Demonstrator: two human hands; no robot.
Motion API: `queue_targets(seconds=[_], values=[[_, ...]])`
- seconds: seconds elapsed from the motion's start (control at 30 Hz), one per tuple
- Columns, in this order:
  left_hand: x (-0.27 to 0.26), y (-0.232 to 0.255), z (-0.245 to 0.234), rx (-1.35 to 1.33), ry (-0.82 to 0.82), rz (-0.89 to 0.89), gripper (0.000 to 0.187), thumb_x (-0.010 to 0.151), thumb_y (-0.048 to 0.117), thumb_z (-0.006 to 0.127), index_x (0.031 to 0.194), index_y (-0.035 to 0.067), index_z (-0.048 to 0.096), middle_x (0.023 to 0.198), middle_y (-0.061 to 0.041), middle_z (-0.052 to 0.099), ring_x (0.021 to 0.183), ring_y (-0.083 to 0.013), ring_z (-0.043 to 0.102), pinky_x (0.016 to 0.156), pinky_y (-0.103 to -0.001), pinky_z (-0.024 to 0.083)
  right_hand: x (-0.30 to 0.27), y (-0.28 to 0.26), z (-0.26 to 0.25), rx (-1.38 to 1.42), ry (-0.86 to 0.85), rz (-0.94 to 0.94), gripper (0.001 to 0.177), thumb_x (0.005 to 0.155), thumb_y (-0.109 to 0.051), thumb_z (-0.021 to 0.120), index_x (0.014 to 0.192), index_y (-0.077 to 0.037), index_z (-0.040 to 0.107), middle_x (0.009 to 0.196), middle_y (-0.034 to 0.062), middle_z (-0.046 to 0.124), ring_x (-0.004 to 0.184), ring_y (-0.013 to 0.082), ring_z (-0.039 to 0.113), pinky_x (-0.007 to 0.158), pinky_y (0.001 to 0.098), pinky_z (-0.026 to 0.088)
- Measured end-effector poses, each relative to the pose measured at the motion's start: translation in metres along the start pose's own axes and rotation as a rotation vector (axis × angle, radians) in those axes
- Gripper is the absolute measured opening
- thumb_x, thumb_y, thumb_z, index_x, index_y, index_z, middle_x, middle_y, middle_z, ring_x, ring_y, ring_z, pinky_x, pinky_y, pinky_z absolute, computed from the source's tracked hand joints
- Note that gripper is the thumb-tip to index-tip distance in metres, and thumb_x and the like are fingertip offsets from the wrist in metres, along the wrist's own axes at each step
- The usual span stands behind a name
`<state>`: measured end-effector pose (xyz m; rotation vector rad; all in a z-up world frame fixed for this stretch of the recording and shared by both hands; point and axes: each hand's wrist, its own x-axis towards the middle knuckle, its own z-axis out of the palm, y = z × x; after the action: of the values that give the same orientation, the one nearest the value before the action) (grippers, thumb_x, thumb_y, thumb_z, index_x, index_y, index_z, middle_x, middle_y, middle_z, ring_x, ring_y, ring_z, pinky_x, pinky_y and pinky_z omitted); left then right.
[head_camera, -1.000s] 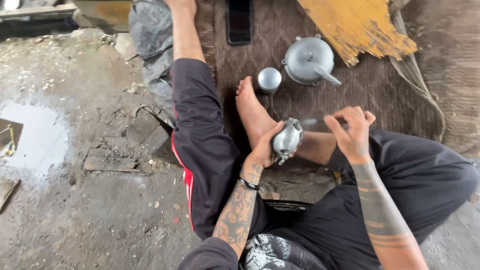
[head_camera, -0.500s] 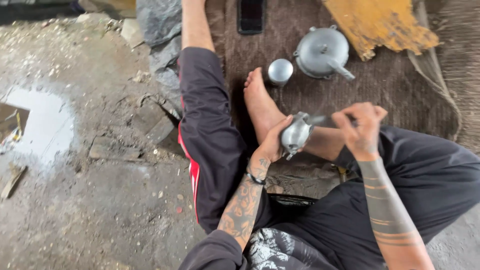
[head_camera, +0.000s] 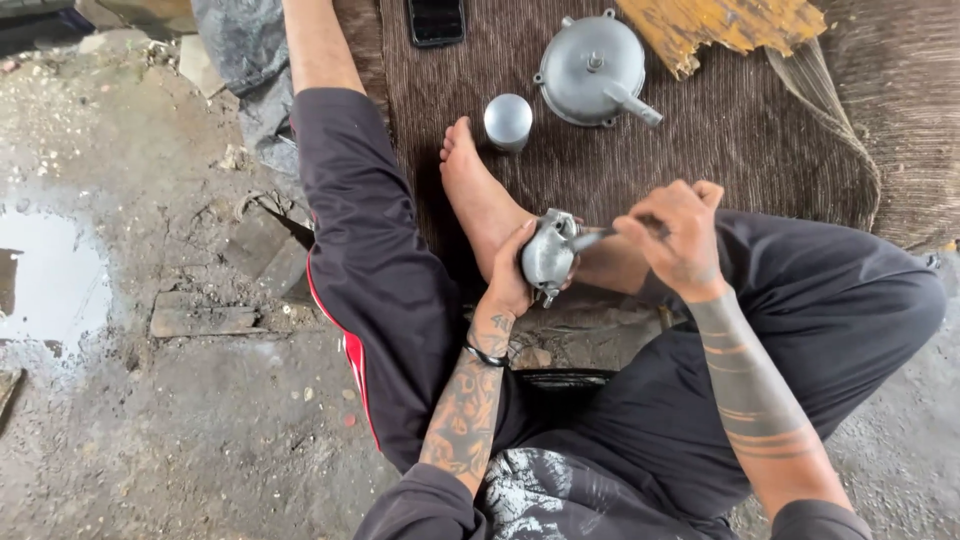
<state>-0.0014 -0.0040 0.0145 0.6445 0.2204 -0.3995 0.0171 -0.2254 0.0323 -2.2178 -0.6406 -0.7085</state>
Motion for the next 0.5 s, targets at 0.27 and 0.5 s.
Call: queue_targets(seconds=[0.27, 0.5], values=[[0.02, -0.019, -0.029, 0.25, 0.139, 0.06, 0.07, 0.082, 0.051, 0.077, 0.131, 0.002, 0.063, 0.126, -0.025, 0.064, 0.115, -0.0369, 0.059, 0.099, -0.05, 0.048, 0.005, -0.002, -0.008, -0.129, 0.051, -0.038, 0.035, 0.104, -0.044, 0.077, 0.087, -0.014, 0.069, 0.081, 0.0014, 0.067, 0.078, 0.0212, 0.059, 0.09, 0.0373, 0.027], [0.006, -0.021, -0.022, 0.497, -0.037, 0.259, 0.042, 0.1, 0.04, 0.062, 0.129, 0.01, 0.067, 0.12, -0.012, 0.064, 0.114, -0.0218, 0.056, 0.106, -0.037, 0.045, 0.003, -0.015, -0.02, -0.139, 0.043, -0.002, 0.039, 0.105, -0.044, 0.078, 0.081, -0.015, 0.069, 0.075, -0.0007, 0.065, 0.073, 0.0204, 0.057, 0.089, 0.0364, 0.027]])
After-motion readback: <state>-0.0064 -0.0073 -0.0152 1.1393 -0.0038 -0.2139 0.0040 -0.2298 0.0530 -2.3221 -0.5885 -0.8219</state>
